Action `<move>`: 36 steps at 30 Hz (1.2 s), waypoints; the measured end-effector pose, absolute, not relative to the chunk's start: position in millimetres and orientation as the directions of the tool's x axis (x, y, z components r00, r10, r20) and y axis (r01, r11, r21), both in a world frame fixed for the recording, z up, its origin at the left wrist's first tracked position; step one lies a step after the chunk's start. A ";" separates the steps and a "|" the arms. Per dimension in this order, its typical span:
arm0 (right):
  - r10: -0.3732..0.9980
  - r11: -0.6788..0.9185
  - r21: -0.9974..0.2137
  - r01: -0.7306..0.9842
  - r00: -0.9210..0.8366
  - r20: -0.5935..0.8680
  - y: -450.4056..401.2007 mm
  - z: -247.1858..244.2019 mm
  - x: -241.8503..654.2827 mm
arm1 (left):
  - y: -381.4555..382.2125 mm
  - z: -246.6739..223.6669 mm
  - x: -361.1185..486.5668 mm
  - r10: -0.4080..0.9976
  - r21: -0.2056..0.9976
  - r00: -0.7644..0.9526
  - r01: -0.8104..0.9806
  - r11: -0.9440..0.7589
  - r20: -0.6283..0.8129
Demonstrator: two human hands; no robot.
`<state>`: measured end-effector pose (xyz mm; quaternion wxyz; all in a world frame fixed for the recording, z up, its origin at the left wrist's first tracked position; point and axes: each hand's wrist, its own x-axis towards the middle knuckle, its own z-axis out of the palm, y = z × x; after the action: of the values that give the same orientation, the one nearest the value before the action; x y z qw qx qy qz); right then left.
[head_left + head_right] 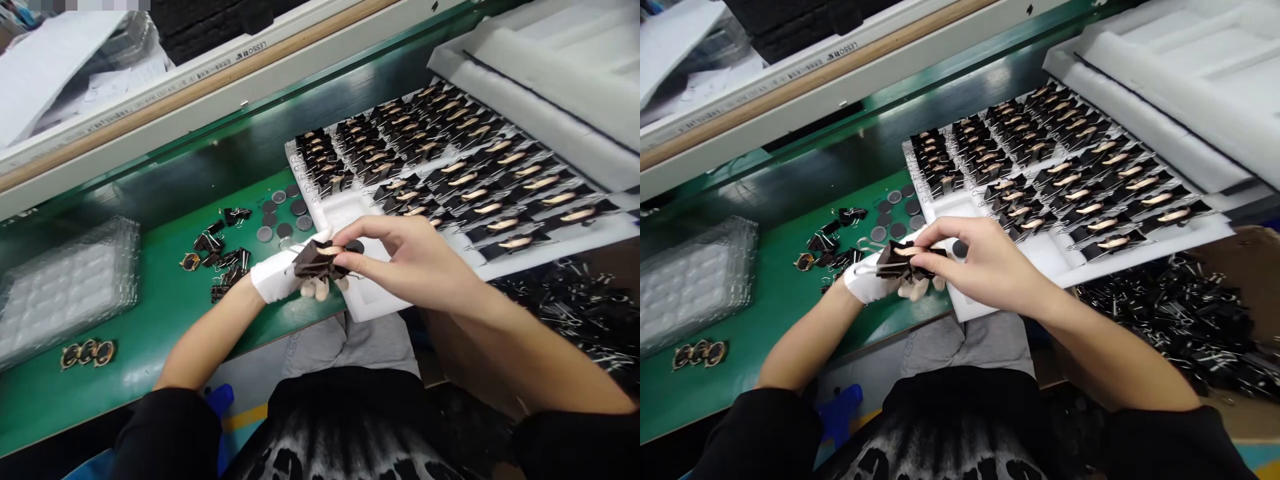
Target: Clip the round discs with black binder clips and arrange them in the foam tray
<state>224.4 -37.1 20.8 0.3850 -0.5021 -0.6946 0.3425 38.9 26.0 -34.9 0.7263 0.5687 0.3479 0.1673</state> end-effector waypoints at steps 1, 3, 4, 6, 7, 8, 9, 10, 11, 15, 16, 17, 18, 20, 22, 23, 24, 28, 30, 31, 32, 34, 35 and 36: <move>0.981 0.142 -0.903 0.406 -0.176 0.075 -36.0 25.4 229.3 | 28.5 -33.4 40.0 0.618 0.930 0.715 0.126 0.346 -0.327; 0.981 -0.044 -0.943 0.331 -0.167 -0.104 -33.9 30.5 238.8 | 33.4 -28.4 40.1 0.660 0.913 0.674 0.054 0.403 -0.331; 0.971 -0.114 -0.949 0.294 -0.169 -0.169 -33.0 31.0 243.1 | 35.2 -25.7 38.9 0.708 0.919 0.628 0.030 0.393 -0.323; 0.952 -0.212 -0.947 0.240 -0.169 -0.256 -31.7 28.6 250.3 | 36.5 -21.8 34.9 0.776 0.952 0.562 0.075 0.297 -0.286; 0.947 -0.240 -0.944 0.225 -0.161 -0.278 -31.5 26.2 253.1 | 35.8 -20.8 32.7 0.786 0.965 0.560 0.142 0.222 -0.263; 0.945 -0.255 -0.942 0.218 -0.151 -0.291 -31.6 23.3 255.3 | 34.3 -20.5 30.9 0.788 0.966 0.568 0.222 0.133 -0.239; 0.944 -0.263 -0.940 0.217 -0.143 -0.297 -32.2 20.1 257.2 | 32.2 -20.8 29.7 0.788 0.953 0.576 0.299 0.046 -0.219; 0.943 -0.265 -0.938 0.221 -0.143 -0.300 -33.5 16.8 258.6 | 29.4 -21.6 29.4 0.788 0.933 0.581 0.360 -0.025 -0.203; 0.939 -0.266 -0.936 0.230 -0.158 -0.306 -35.4 13.4 259.6 | 26.2 -22.7 30.1 0.789 0.914 0.585 0.399 -0.075 -0.190; 0.922 -0.221 -0.926 0.307 -0.243 -0.301 -50.9 -1.1 259.7 | 10.4 -30.4 40.4 0.806 0.916 0.561 0.396 -0.062 -0.188; 0.929 -0.205 -0.927 0.315 -0.235 -0.286 -56.5 -4.9 258.8 | 6.0 -32.6 43.9 0.819 0.923 0.537 0.383 -0.022 -0.203; 0.939 -0.195 -0.929 0.314 -0.214 -0.270 -62.4 -8.6 257.6 | 1.9 -34.7 47.2 0.832 0.928 0.507 0.371 0.024 -0.224; 0.948 -0.192 -0.931 0.311 -0.187 -0.258 -68.4 -11.6 256.4 | -2.0 -36.5 50.1 0.842 0.931 0.481 0.360 0.064 -0.244; 0.956 -0.191 -0.928 0.320 -0.154 -0.250 -79.4 -14.3 255.4 | -8.0 -38.3 53.9 0.849 0.925 0.466 0.374 0.067 -0.250; 0.962 -0.150 -0.909 0.390 -0.155 -0.225 -87.2 -9.6 259.0 | -10.8 -37.1 53.8 0.829 0.895 0.522 0.442 -0.063 -0.200; 0.968 -0.100 -0.887 0.451 -0.163 -0.192 -89.2 -4.1 263.5 | -11.0 -35.3 52.1 0.808 0.867 0.566 0.473 -0.158 -0.162; 0.975 -0.027 -0.850 0.526 -0.175 -0.139 -89.7 3.1 270.4 | -10.6 -33.1 49.3 0.784 0.835 0.610 0.489 -0.253 -0.119; 0.944 0.324 -0.521 0.790 -0.305 0.125 -76.5 34.3 319.6 | -4.6 -23.6 32.0 0.768 0.744 0.639 0.494 -0.450 0.040; 0.908 0.417 -0.383 0.824 -0.393 0.143 -64.4 39.8 349.0 | -0.9 -21.2 23.7 0.792 0.718 0.607 0.521 -0.461 0.068; 0.897 0.441 -0.335 0.833 -0.423 0.128 -58.7 38.8 361.8 | 0.8 -20.7 20.3 0.800 0.709 0.596 0.534 -0.461 0.071; 0.887 0.460 -0.294 0.838 -0.449 0.108 -53.7 35.5 372.4 | 2.3 -20.6 17.5 0.801 0.703 0.594 0.541 -0.462 0.069; 0.874 0.485 -0.205 0.850 -0.481 0.070 -47.4 24.5 386.1 | 4.2 -21.3 13.0 0.798 0.692 0.599 0.548 -0.469 0.066; 0.868 0.496 -0.153 0.855 -0.493 0.061 -46.2 18.1 389.5 | 4.5 -22.1 11.0 0.797 0.687 0.601 0.554 -0.470 0.061; 0.863 0.505 -0.098 0.857 -0.502 0.059 -46.1 11.8 391.2 | 4.6 -23.1 8.9 0.797 0.683 0.601 0.561 -0.468 0.053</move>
<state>391.2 -46.1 11.8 0.0500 -0.4967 -0.8661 0.0279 8.9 4.6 -23.1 0.3178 0.8364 0.4061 0.1857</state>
